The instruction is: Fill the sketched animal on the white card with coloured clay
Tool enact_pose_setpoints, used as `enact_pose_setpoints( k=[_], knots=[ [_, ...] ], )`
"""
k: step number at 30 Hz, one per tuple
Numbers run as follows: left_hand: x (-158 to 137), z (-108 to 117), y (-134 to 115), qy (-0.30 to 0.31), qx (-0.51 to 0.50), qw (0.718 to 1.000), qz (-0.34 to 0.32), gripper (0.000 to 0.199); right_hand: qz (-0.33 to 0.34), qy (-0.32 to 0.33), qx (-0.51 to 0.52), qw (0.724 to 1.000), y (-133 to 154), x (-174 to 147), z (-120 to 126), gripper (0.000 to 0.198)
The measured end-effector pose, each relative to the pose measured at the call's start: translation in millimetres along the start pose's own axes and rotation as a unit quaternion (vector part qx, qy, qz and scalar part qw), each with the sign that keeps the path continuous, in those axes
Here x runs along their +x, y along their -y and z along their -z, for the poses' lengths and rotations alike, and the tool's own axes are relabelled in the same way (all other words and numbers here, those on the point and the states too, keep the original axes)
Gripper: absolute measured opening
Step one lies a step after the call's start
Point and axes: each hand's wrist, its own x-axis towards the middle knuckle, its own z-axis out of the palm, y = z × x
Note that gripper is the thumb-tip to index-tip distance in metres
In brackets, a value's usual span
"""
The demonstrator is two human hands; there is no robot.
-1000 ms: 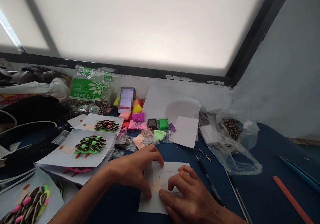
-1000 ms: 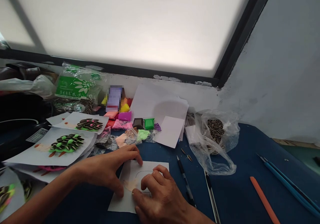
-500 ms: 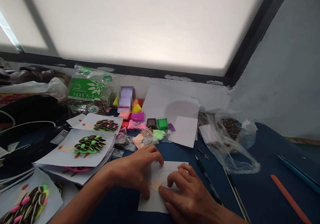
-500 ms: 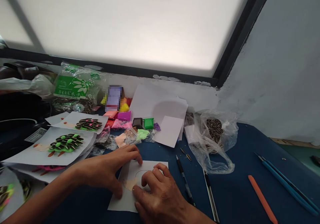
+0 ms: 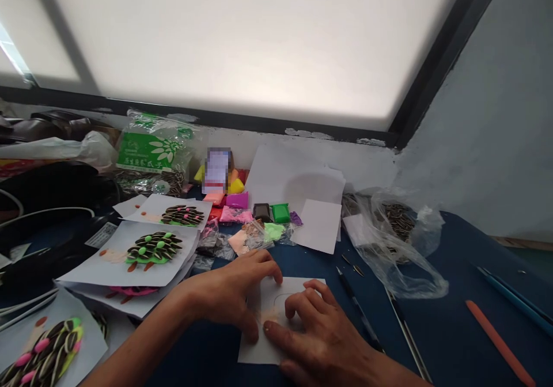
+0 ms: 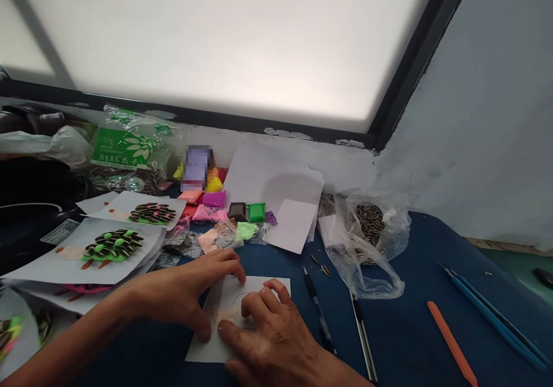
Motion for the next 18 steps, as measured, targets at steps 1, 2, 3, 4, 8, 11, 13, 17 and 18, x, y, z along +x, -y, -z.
enact_pose_setpoints(
  k=[1, 2, 3, 4, 8, 11, 13, 17, 18],
  knots=[
    [0.0, -0.2, -0.1, 0.0, -0.001, 1.0, 0.0, 0.065, 0.002, -0.004, -0.001, 1.0, 0.0, -0.2, -0.1, 0.036],
    [0.0, -0.3, -0.3, 0.0, 0.0, 1.0, 0.001, 0.065, 0.005, -0.012, -0.003, 1.0, -0.3, -0.5, -0.7, 0.037],
    [-0.1, -0.3, -0.6, 0.0, 0.0, 1.0, 0.002, 0.065, 0.008, -0.023, -0.006, 1.0, -0.9, -1.1, -1.8, 0.038],
    [-0.2, -0.2, -1.1, 0.0, 0.0, 1.0, 0.003, 0.065, 0.009, -0.035, -0.009, 0.999, -1.5, -1.8, -3.2, 0.037],
    [-1.1, 0.8, -2.9, 0.001, -0.001, 1.0, 0.011, 0.066, 0.001, -0.057, -0.013, 0.998, -2.6, -4.6, -8.6, 0.035],
    [-1.8, 1.4, -3.8, 0.001, -0.003, 1.0, 0.012, 0.067, -0.006, -0.05, -0.005, 0.999, -2.2, -5.8, -8.9, 0.036],
    [-2.0, 1.6, -4.3, 0.001, -0.001, 1.0, 0.011, 0.067, -0.011, -0.045, 0.0, 0.999, -2.2, -5.7, -6.7, 0.037],
    [-1.8, 1.4, -4.8, 0.003, 0.006, 1.0, 0.009, 0.066, -0.023, 0.004, 0.0, 1.0, -3.1, -4.4, 0.1, 0.039],
    [-1.6, 1.4, -4.8, 0.002, 0.007, 1.0, 0.009, 0.066, -0.028, 0.023, 0.002, 0.999, -3.4, -4.2, 1.5, 0.04]
  ],
)
